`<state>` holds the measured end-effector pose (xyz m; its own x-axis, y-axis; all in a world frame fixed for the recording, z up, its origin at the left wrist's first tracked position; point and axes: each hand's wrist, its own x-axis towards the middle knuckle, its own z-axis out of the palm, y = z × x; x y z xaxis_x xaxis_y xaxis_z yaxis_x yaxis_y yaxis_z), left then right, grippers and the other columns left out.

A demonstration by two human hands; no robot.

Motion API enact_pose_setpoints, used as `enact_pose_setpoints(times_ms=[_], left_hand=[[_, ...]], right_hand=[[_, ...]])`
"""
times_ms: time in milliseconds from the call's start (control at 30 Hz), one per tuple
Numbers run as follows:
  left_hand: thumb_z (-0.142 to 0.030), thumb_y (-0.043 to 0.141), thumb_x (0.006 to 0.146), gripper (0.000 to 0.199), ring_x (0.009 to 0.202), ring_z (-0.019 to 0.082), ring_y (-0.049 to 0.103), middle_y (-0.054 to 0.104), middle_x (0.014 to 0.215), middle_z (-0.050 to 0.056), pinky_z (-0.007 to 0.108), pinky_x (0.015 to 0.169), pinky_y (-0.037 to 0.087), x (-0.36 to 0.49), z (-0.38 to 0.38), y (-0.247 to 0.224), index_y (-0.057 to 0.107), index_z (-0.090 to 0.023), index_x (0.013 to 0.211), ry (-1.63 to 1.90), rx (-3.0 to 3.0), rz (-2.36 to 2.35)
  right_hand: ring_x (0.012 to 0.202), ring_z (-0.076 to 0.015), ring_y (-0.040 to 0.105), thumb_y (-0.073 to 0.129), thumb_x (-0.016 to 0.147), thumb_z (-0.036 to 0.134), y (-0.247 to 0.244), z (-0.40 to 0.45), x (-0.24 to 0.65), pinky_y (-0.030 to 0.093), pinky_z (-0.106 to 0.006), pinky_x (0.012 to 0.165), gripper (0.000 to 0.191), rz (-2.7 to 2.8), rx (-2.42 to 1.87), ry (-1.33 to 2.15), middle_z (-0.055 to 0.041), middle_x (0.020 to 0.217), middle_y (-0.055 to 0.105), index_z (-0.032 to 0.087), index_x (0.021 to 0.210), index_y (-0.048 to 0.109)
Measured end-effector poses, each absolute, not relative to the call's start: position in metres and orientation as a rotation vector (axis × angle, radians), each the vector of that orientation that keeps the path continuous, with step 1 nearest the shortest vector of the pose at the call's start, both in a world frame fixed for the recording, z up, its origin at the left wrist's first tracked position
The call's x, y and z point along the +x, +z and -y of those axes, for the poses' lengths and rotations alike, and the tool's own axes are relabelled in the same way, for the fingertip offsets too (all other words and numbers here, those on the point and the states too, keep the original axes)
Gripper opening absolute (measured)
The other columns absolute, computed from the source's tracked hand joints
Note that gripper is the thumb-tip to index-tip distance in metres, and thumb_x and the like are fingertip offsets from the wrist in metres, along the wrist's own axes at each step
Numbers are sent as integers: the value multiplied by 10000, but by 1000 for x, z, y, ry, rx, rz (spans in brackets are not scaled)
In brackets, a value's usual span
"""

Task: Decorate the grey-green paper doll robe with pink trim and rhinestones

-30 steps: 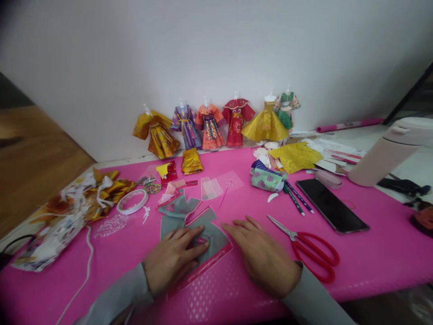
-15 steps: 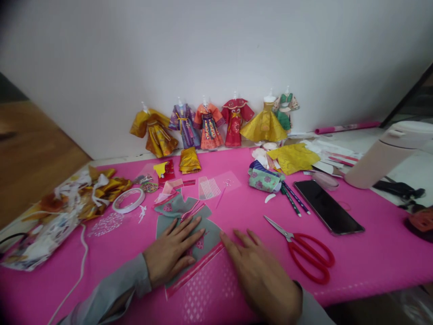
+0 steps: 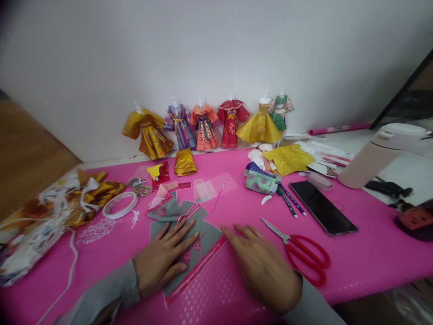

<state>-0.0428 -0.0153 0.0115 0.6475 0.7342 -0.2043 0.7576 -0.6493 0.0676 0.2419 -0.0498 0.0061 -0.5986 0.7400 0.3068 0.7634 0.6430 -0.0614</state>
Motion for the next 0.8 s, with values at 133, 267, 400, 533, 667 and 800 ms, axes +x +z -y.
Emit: enact_pose_setpoints(times_ms=[133, 267, 400, 533, 667, 800], left_hand=[[-515, 424, 906, 623, 1405, 313, 71, 85, 1547, 60, 586, 1084, 122, -39, 23, 7, 203, -317, 1454, -205, 2751, -1331], [-579, 357, 906, 644, 1403, 329, 69, 75, 1547, 66, 601, 1078, 117, -36, 31, -1, 164, -315, 1460, -175, 2742, -1419], [-544, 357, 915, 638, 1400, 344, 55, 32, 1546, 73, 641, 1053, 136, -34, 34, -7, 109, -331, 1462, -166, 2692, -1456], [-526, 359, 914, 645, 1398, 345, 63, 46, 1540, 94, 667, 1035, 144, -28, 35, -7, 99, -318, 1467, -145, 2649, -1481], [-528, 364, 904, 637, 1389, 366, 76, 83, 1531, 111, 690, 1021, 138, -15, 33, 1, 174, -294, 1465, -163, 2582, -1530], [-516, 411, 882, 640, 1375, 397, 121, 133, 1516, 146, 717, 1010, 69, -4, 30, 9, 265, -259, 1450, -204, 2531, -1549]], right_hand=[[1203, -227, 496, 324, 761, -16, 8, 48, 243, 457, -452, 985, 668, 2511, -1270, -122, -95, 1320, 541, 113, 1417, 324], [1122, -248, 556, 335, 786, 15, 13, 40, 242, 490, -467, 924, 609, 2465, -1309, -151, -129, 1203, 615, 100, 1388, 369], [985, -263, 621, 351, 788, 22, 24, 30, 236, 539, -420, 802, 563, 2467, -1361, -192, -148, 1064, 669, 75, 1342, 437], [836, -248, 657, 376, 776, 18, 41, 12, 232, 535, -376, 712, 526, 2502, -1506, -135, -140, 979, 679, 85, 1281, 509], [823, -243, 649, 409, 803, 36, 55, -13, 224, 489, -333, 655, 426, 2474, -1688, -11, -134, 969, 650, 124, 1182, 583], [834, -216, 638, 442, 818, 54, 54, -36, 205, 449, -294, 671, 340, 2467, -1717, 109, -116, 929, 640, 142, 1091, 623]])
